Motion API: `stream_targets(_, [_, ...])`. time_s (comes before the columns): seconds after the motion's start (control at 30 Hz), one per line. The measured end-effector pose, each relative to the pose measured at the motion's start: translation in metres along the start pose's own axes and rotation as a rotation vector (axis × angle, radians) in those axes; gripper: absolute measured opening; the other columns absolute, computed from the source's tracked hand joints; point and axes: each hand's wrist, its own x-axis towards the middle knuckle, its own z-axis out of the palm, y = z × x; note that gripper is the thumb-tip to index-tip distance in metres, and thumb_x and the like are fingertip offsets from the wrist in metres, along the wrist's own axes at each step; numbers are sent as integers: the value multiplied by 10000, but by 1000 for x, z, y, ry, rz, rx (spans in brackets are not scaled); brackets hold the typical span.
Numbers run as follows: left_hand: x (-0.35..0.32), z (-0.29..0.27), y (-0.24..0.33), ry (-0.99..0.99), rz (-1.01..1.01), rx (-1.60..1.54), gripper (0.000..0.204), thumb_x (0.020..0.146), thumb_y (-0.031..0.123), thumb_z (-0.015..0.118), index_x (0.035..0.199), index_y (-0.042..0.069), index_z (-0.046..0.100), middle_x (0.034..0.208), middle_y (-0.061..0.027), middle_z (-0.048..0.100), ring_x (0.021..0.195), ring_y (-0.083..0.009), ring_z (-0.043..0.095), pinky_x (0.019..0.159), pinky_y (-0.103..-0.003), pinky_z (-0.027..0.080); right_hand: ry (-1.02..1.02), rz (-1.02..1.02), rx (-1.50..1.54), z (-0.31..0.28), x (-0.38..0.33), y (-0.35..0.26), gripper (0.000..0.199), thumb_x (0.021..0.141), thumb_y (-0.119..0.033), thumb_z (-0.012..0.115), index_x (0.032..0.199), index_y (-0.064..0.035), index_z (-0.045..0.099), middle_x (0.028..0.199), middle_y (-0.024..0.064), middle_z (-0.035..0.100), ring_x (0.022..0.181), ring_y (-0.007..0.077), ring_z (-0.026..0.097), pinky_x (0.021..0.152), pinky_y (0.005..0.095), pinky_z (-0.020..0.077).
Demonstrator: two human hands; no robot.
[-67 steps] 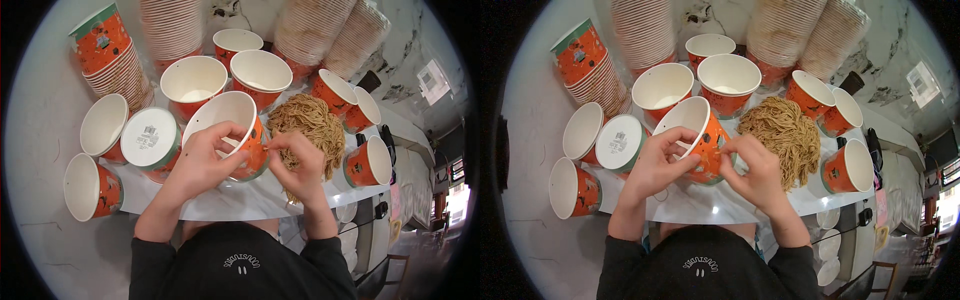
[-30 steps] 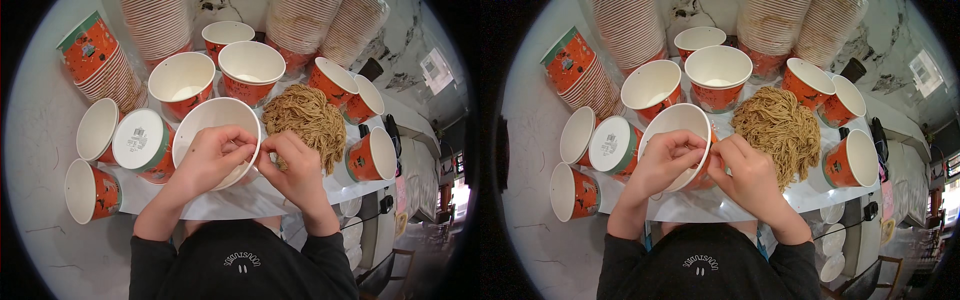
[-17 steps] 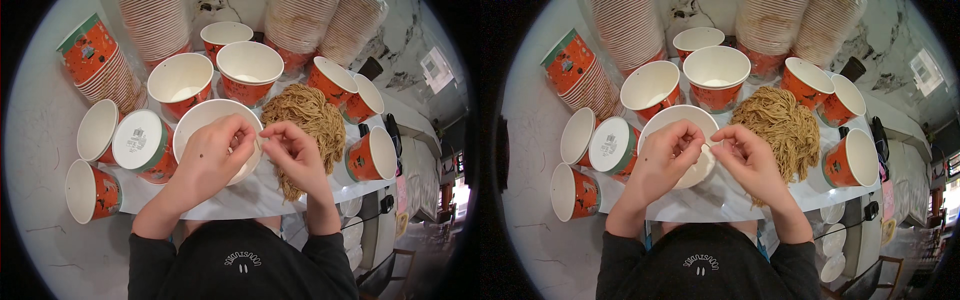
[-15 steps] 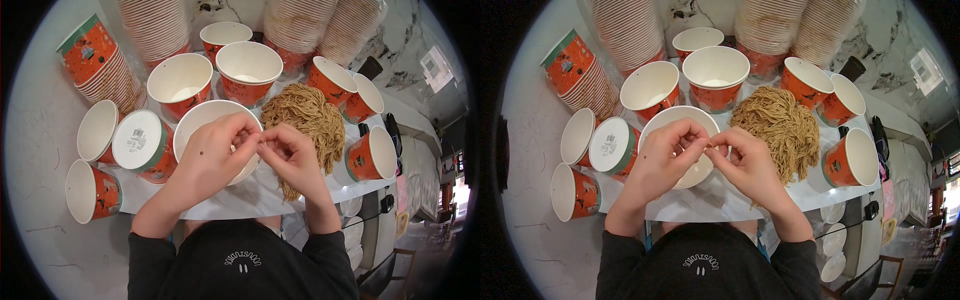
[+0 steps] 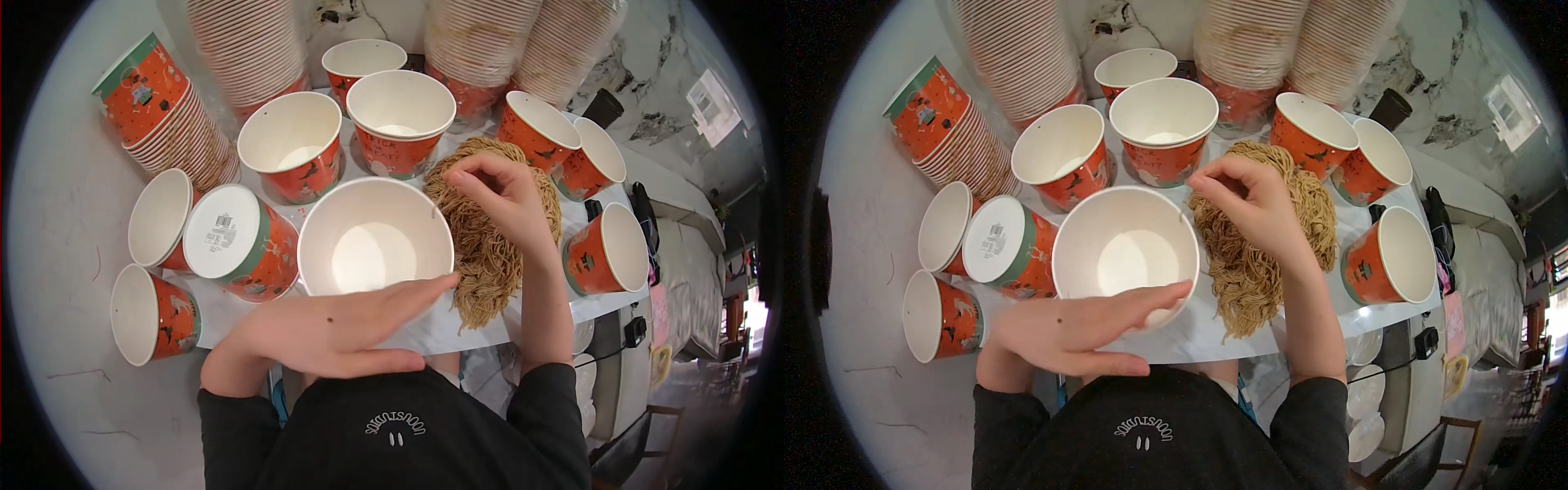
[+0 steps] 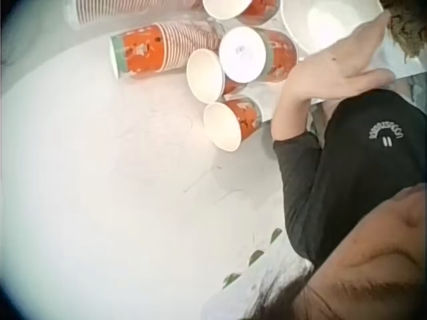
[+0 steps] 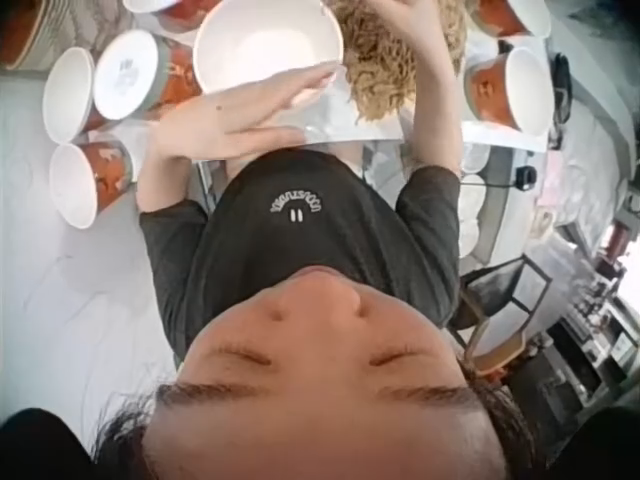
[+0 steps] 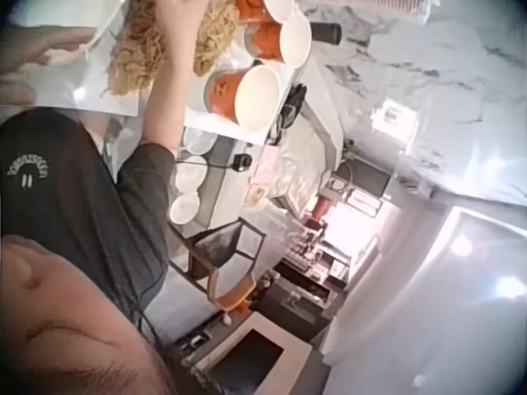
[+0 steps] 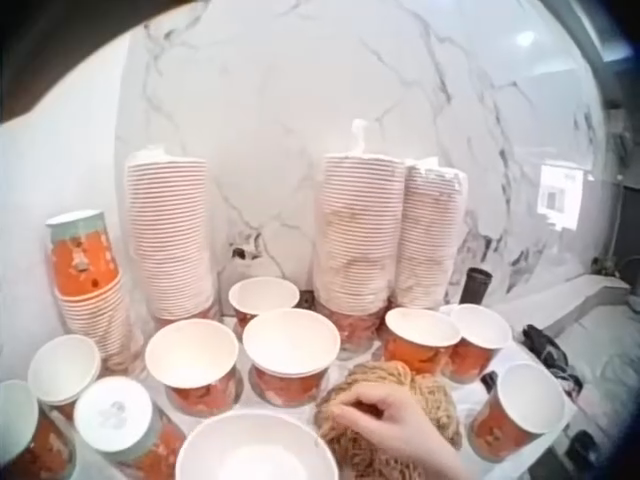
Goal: Tying elastic strings through pre-punched holes on the rims of paper buckets for packaging.
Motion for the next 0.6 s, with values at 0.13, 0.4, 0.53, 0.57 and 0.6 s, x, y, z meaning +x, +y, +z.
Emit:
stream_targets(0.13, [9, -9, 21, 181, -203, -582, 583, 1014, 32, 563, 1557, -2, 354, 1522, -136, 500, 1408, -246, 491, 1126, -413, 430, -154, -78, -69, 13, 9, -4, 114, 983, -83, 693, 1040, 1, 748, 948, 5, 670, 867, 62, 613, 748, 234, 486])
stream_targets(0.4, [25, -14, -60, 484, -262, -407, 354, 1013, 135, 626, 1329, -12, 565, 1274, -120, 659, 1185, -201, 640, 1030, -342, 495, -292, -304, -71, 20, 19, -9, 118, 981, -74, 695, 1053, 4, 744, 985, 26, 688, 896, 78, 629, 766, 241, 499])
stream_targets(0.53, [43, -18, -66, 431, -323, -508, 336, 999, 115, 664, 1303, -14, 603, 1240, -75, 685, 1174, -138, 646, 989, -306, 517, -265, -66, 205, 25, 11, -9, 183, 956, -24, 713, 1131, 29, 710, 1028, 50, 712, 960, 97, 673, 850, 238, 534])
stream_targets(0.57, [46, -20, -69, 428, -323, -512, 336, 999, 115, 664, 1303, -14, 603, 1240, -75, 685, 1174, -138, 646, 989, -306, 517, -253, -27, 255, 25, 11, -6, 220, 946, -7, 720, 1160, 38, 695, 1035, 57, 714, 967, 102, 683, 869, 239, 542])
stream_targets(0.6, [49, -21, -71, 385, -342, -587, 309, 995, 109, 673, 1273, -18, 626, 1207, -71, 703, 1137, -134, 664, 974, -298, 527, -251, -23, 254, 27, 10, -3, 220, 946, -7, 720, 1160, 38, 695, 1035, 57, 714, 967, 102, 683, 869, 239, 542])
